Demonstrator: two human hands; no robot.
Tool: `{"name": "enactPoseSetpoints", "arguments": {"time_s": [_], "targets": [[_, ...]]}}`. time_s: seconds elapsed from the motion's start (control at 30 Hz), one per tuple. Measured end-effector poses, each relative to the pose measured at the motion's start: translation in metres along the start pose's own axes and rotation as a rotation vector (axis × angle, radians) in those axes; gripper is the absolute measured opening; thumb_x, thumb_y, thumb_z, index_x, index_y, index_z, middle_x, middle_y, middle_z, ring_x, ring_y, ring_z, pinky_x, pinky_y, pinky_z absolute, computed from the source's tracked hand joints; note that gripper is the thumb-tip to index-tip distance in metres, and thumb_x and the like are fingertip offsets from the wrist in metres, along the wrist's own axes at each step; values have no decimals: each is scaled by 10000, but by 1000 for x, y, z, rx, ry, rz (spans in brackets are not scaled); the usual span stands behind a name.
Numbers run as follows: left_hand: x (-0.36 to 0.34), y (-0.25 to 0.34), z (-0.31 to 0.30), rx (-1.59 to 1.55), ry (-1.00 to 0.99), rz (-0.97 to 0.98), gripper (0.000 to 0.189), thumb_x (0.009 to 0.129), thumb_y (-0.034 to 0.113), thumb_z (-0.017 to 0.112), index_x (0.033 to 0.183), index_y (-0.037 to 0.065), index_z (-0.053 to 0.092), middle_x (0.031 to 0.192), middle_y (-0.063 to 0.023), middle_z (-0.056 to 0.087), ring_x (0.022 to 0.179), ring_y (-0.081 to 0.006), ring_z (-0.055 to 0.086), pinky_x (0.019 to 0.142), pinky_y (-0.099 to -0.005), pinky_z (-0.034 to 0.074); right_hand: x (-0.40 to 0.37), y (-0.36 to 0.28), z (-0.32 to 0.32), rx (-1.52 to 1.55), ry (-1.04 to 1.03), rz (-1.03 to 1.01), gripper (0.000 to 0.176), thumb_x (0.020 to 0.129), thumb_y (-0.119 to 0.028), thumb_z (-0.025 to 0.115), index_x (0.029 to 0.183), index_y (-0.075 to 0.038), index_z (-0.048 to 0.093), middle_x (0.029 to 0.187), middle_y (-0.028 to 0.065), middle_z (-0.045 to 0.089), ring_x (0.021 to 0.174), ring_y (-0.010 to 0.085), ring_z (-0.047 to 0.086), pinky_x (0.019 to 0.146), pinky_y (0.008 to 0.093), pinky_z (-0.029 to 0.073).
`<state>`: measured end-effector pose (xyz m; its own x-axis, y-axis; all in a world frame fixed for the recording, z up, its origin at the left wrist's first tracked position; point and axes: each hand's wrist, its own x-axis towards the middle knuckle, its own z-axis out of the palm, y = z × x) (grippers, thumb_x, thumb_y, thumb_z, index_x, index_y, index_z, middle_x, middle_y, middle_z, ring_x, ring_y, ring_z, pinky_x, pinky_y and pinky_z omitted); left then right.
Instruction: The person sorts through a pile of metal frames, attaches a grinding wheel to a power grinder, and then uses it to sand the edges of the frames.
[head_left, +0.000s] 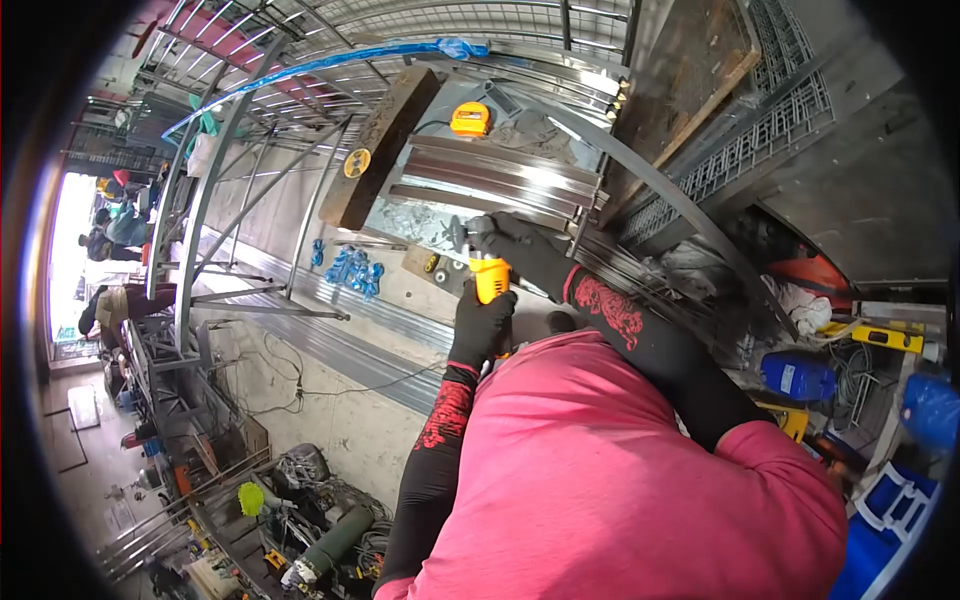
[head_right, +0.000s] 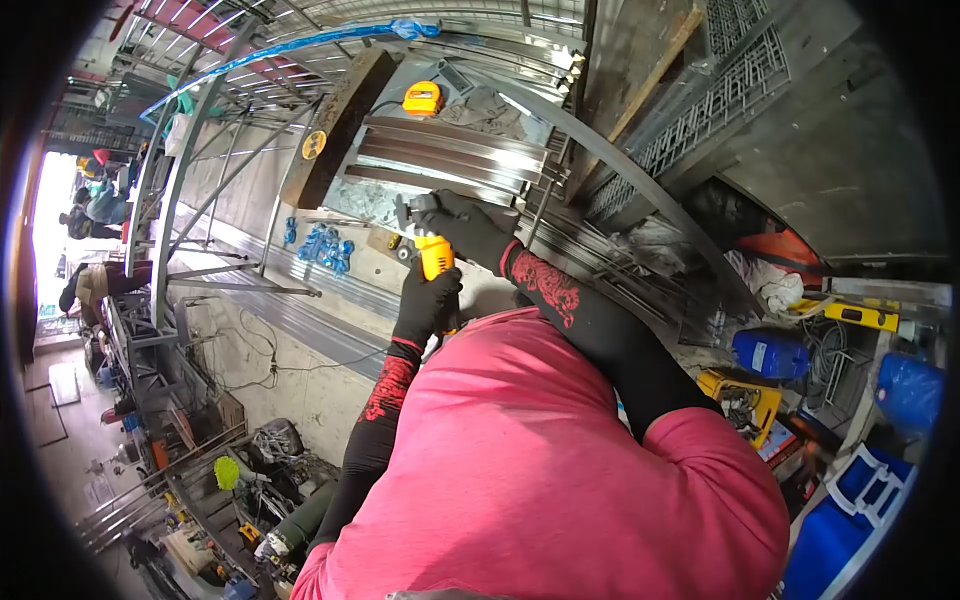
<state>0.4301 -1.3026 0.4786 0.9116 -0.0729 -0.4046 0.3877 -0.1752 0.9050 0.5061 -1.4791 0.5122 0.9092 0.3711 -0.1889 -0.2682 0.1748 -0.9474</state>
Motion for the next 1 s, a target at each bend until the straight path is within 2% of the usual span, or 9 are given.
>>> {"name": "enactPoseSetpoints", "arguments": {"time_s": [0.23, 0.3, 0.43, 0.5, 0.63, 0.67, 0.77, 0.9, 1.0], "targets": [[-7, -5, 7, -348, 83, -134, 417, 903, 102, 786, 1266, 44, 590, 963, -50, 651, 757, -162, 651, 685, -332, 610, -67, 40, -53, -170, 202, -467, 225, 1020, -124, 687, 1216, -16, 666, 1153, 66, 656, 982, 129, 614, 863, 311, 536], [-5, -5, 7, -331, 83, -133, 418, 903, 110, 787, 1265, 37, 590, 964, -54, 651, 762, -167, 652, 684, -332, 609, -88, 50, -80, -44, 513, -122, 194, 1061, -210, 658, 1151, -38, 676, 1159, 64, 655, 941, 151, 621, 857, 324, 535], [-4, -3, 10, -288, 95, -105, 384, 906, 131, 789, 1222, 36, 591, 959, -57, 651, 761, -162, 649, 682, -325, 600, -76, 71, -118, 318, 571, 295, 289, 1100, -321, 608, 1208, -63, 680, 1112, 48, 666, 906, 170, 640, 797, 300, 538], [-6, 0, 13, -274, 100, -99, 373, 909, 140, 789, 1207, 37, 591, 950, -56, 651, 762, -155, 646, 668, -316, 585, -66, 58, -110, 333, 528, 444, 551, 1001, -628, 640, 1212, -120, 644, 1070, 95, 721, 865, 237, 719, 735, 386, 575], [-10, 7, 14, -100, 143, -42, 386, 908, 205, 798, 1190, 32, 598, 862, -48, 653, 749, -136, 628, 619, -304, 494, -26, 84, -137, 198, 274, 356, 598, 950, -685, 678, 1153, -124, 642, 1001, 70, 657, 845, 207, 651, 794, 396, 574], [-7, 0, 12, -24, 149, -9, 419, 894, 240, 809, 1184, 22, 599, 864, -59, 657, 748, -149, 626, 633, -323, 500, -29, 55, -116, 35, 459, 430, 503, 962, -633, 697, 1042, -138, 659, 812, 0, 594, 693, 128, 579, 630, 333, 524], [-1, -16, 10, 67, 176, 19, 493, 865, 306, 827, 1181, 3, 599, 888, -86, 670, 756, -177, 628, 665, -356, 512, -30, 36, -106, -133, 453, 418, 415, 985, -579, 692, 972, -165, 663, 715, -34, 555, 581, 99, 540, 500, 298, 442], [-3, -14, 10, 68, 175, 12, 550, 843, 339, 831, 1193, -16, 598, 952, -123, 696, 791, -204, 645, 703, -375, 526, -37, 24, -105, 33, 403, 416, 403, 987, -577, 686, 970, -175, 659, 707, -19, 560, 526, 118, 524, 438, 287, 397], [0, -16, 7, 106, 163, -48, 555, 836, 353, 833, 1181, -16, 602, 964, -139, 707, 810, -219, 663, 716, -382, 530, -51, 21, -107, 195, 341, 544, 432, 991, -601, 667, 951, -171, 653, 706, -2, 576, 551, 171, 591, 499, 323, 470]]}}
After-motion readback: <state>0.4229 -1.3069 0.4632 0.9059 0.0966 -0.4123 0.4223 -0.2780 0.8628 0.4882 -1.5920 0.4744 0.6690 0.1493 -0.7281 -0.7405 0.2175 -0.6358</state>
